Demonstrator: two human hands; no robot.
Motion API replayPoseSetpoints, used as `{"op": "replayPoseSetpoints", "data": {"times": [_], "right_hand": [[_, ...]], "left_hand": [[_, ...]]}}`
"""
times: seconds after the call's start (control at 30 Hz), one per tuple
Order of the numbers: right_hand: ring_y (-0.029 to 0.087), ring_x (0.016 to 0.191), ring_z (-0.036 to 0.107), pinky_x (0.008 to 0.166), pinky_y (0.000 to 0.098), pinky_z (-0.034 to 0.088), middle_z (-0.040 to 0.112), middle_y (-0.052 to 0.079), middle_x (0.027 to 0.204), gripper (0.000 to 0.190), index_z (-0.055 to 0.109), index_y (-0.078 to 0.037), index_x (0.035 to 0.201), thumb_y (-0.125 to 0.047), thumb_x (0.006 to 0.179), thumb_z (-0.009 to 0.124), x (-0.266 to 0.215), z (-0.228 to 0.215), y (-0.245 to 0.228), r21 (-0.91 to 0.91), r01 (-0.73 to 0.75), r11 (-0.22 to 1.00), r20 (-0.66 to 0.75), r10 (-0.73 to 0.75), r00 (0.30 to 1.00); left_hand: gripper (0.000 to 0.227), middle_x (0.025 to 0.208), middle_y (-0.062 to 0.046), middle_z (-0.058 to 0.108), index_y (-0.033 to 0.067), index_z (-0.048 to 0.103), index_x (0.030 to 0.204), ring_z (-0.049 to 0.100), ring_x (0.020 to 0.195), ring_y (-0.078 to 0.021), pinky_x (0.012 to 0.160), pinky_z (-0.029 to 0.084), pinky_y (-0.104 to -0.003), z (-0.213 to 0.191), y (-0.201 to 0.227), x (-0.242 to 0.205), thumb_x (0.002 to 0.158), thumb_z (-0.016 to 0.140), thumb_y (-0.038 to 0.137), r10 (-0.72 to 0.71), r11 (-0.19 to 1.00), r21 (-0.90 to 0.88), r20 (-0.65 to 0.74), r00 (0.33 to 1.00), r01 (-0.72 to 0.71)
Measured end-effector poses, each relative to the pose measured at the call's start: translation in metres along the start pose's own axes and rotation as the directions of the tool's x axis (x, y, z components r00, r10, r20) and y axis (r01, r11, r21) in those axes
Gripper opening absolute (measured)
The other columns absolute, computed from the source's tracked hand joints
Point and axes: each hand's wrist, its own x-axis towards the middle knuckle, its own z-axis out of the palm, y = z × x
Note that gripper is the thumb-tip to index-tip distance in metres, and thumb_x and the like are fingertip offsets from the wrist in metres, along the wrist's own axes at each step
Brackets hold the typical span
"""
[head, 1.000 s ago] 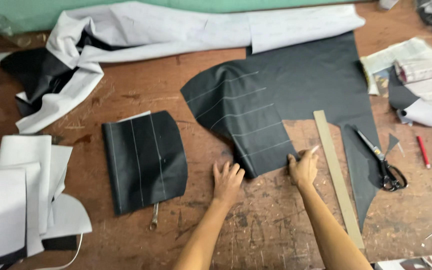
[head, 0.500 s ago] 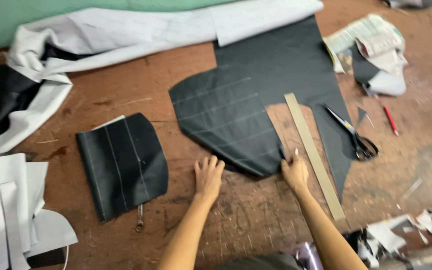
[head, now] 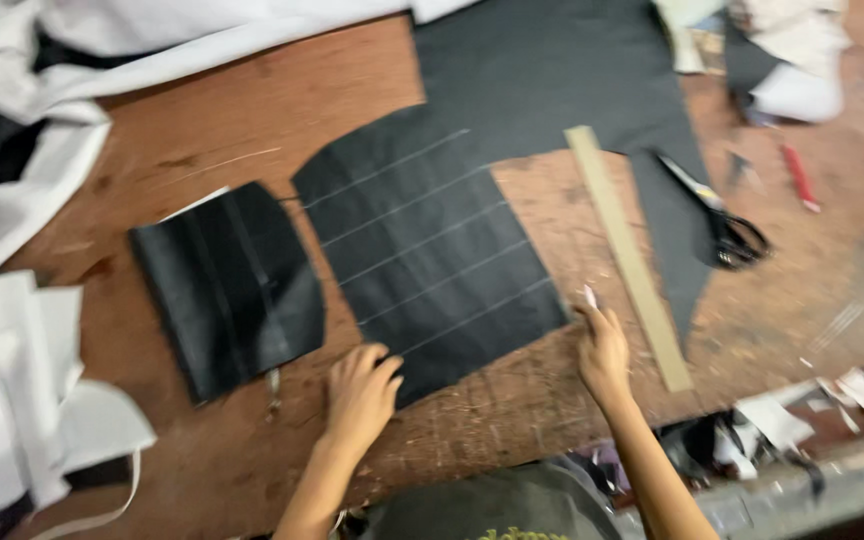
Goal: The person marks lines on black upholstery material using a straight edge and a white marker, aligns several templates on the material to trace patterns, and then cuts the shapes out using shears.
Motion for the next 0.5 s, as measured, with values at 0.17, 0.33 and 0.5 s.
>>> {"op": "replayPoseSetpoints", "data": {"times": [0.17,0.33,0.5], "right_hand": [[0.041,0.116,0.064,0.095,0.0471,0.050,0.065,0.023,0.127,0.040,0.060,-0.004,0.134,-0.003,0.095,0.052,-0.040,0.003,-0.058,0.325,0.279,0.904,0.192,-0.352,0.916],[0.040,0.096,0.070,0.081,0.0469,0.054,0.073,0.019,0.108,0.028,0.067,-0.010,0.125,-0.010,0.099,0.058,-0.046,0.033,-0.094,0.172,0.338,0.925,0.348,-0.378,0.858],[0.041,0.085,0.068,0.071,0.0489,0.054,0.070,0.019,0.097,0.040,0.067,-0.007,0.127,0.001,0.090,0.055,-0.051,0.037,-0.109,0.104,0.440,0.892,0.318,-0.449,0.835]], "left_hand": [[0.050,0.144,-0.012,0.051,0.0190,0.066,0.133,0.042,0.139,-0.0342,0.113,0.035,-0.059,0.027,0.028,0.040,0.086,0.079,0.023,0.101,0.990,-0.088,-0.118,0.988,-0.111],[0.091,0.169,-0.002,0.012,0.0458,0.043,0.149,0.002,0.155,-0.0383,0.112,0.004,-0.083,0.041,0.051,0.068,0.068,0.086,0.044,-0.092,0.995,0.068,0.290,0.953,0.075],[0.095,0.171,0.003,0.008,0.0511,0.041,0.149,-0.003,0.156,-0.0374,0.113,0.000,-0.084,0.037,0.053,0.067,0.065,0.085,0.048,-0.131,0.990,0.084,0.319,0.939,0.110]]}}
